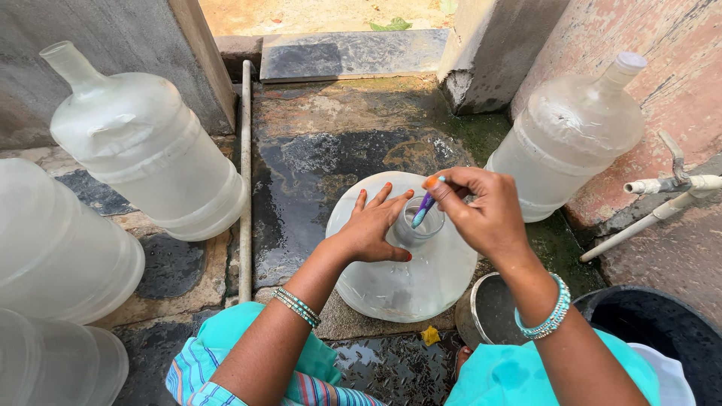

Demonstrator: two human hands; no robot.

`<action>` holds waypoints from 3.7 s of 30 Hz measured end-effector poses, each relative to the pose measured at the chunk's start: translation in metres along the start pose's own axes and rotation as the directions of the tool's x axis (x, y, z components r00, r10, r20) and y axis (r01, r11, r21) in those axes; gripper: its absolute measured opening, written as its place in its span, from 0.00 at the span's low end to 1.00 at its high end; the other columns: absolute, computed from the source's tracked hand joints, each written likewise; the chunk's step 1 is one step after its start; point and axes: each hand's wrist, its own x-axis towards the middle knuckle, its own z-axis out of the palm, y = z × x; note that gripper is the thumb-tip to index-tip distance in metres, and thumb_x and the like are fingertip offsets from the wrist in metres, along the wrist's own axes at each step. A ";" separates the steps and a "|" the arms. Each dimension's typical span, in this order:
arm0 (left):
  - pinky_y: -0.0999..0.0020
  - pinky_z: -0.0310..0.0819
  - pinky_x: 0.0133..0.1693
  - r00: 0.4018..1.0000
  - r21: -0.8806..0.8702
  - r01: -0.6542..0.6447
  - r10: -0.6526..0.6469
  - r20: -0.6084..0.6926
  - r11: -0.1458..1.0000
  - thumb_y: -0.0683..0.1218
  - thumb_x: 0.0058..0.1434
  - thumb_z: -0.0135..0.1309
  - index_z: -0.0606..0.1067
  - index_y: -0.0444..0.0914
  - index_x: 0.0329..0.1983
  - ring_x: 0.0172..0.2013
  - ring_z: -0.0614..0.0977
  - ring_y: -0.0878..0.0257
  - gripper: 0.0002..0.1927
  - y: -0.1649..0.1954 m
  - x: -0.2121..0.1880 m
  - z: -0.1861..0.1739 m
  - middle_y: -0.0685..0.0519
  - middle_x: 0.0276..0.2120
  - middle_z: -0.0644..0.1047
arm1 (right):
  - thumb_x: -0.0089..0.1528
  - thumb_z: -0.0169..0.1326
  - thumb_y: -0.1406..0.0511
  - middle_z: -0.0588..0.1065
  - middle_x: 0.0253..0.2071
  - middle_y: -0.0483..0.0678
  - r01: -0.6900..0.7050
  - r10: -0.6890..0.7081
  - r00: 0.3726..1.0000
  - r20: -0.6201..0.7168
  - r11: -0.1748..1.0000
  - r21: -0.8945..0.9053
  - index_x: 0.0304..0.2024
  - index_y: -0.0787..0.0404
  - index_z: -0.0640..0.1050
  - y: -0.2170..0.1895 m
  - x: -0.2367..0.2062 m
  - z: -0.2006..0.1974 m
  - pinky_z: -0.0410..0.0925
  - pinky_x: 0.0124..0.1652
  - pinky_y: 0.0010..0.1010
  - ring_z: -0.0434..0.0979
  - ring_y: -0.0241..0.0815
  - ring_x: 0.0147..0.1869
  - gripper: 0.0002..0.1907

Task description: The person cleans the inside of a large plastic water jug using a toothbrush and water. They scrub the interior walls and neck of the jug, rinse it, and then place the toothbrush inside the jug.

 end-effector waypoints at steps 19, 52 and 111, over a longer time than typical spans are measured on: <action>0.35 0.25 0.70 0.999 0.009 -0.029 0.029 -0.042 1.000 0.62 0.40 0.69 0.48 0.44 0.78 0.76 0.45 0.47 0.65 -0.008 0.011 0.007 0.49 0.74 0.59 | 0.69 0.57 0.64 0.81 0.35 0.48 0.057 -0.066 0.997 0.037 0.977 0.205 0.41 0.67 0.83 0.017 0.006 -0.004 0.71 0.38 0.25 0.78 0.32 0.38 0.11; 0.29 0.21 0.68 0.985 0.037 -0.112 0.116 -0.131 0.993 0.71 0.41 0.66 0.58 0.43 0.74 0.76 0.48 0.45 0.61 0.007 -0.002 0.011 0.46 0.75 0.58 | 0.64 0.57 0.61 0.79 0.34 0.50 0.024 -0.023 0.965 0.261 1.000 -0.002 0.41 0.64 0.83 0.007 0.000 -0.009 0.66 0.33 0.32 0.73 0.38 0.32 0.13; 0.31 0.23 0.68 0.989 0.071 -0.106 0.112 -0.093 0.992 0.72 0.50 0.61 0.47 0.40 0.78 0.76 0.50 0.53 0.62 0.006 -0.006 0.019 0.47 0.71 0.63 | 0.71 0.53 0.58 0.79 0.36 0.46 0.201 -0.205 0.977 -0.051 0.977 -0.068 0.37 0.60 0.83 -0.025 -0.026 -0.063 0.67 0.46 0.34 0.76 0.41 0.45 0.15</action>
